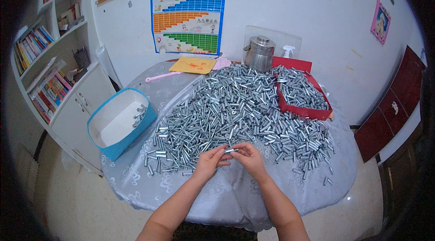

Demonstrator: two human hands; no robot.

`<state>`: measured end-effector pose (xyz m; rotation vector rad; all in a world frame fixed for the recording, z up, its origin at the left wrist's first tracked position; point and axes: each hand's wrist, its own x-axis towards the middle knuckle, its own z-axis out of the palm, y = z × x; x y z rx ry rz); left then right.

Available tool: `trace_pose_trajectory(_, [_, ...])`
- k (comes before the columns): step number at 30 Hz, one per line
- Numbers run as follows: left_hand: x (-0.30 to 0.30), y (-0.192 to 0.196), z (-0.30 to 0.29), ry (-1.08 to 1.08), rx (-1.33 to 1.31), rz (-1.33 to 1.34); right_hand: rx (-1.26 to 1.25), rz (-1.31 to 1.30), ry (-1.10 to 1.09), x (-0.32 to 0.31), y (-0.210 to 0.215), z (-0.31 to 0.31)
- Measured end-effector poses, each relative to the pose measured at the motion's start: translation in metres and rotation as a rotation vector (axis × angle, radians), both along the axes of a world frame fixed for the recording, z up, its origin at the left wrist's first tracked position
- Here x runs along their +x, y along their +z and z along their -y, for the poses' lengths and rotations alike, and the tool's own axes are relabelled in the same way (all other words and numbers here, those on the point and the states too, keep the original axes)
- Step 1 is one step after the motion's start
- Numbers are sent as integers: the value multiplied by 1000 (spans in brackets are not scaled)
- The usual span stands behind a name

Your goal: The person repeatedly picks up small metal sleeves and washers from a large pile on a table and inserts the washers into the sleeves. The person then places the assembled fasteners into a blue plastic bin. The task is performed by hand without tools.

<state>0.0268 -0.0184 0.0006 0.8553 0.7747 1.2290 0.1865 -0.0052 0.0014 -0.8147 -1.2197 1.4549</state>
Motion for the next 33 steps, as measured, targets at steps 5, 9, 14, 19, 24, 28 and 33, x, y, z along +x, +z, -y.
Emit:
trace_pose_trajectory(5, [-3, 2, 0, -50, 24, -62, 60, 59, -116, 4, 5, -3])
trace_pose_trajectory(9, [-13, 0, -7, 43, -7, -57, 147, 155, -387, 32, 5, -17])
trace_pose_trajectory(14, [-15, 2, -9, 87, -18, -57, 65, 572, -501, 60, 7, -21])
trace_pose_trajectory(19, [-13, 4, -7, 64, -10, -60, 99, 1010, -619, 85, 6, -20])
trace_pose_trajectory(24, [-13, 1, -7, 57, -7, -64, 118, 1160, -435, 82, 14, -14])
trace_pose_trajectory(28, [-14, 0, -7, 54, -1, -55, 240, 1226, -497, 76, 8, -13])
trace_pose_trajectory(33, [-13, 2, -6, 43, -11, -68, 297, 1250, -499, 73, 5, -16])
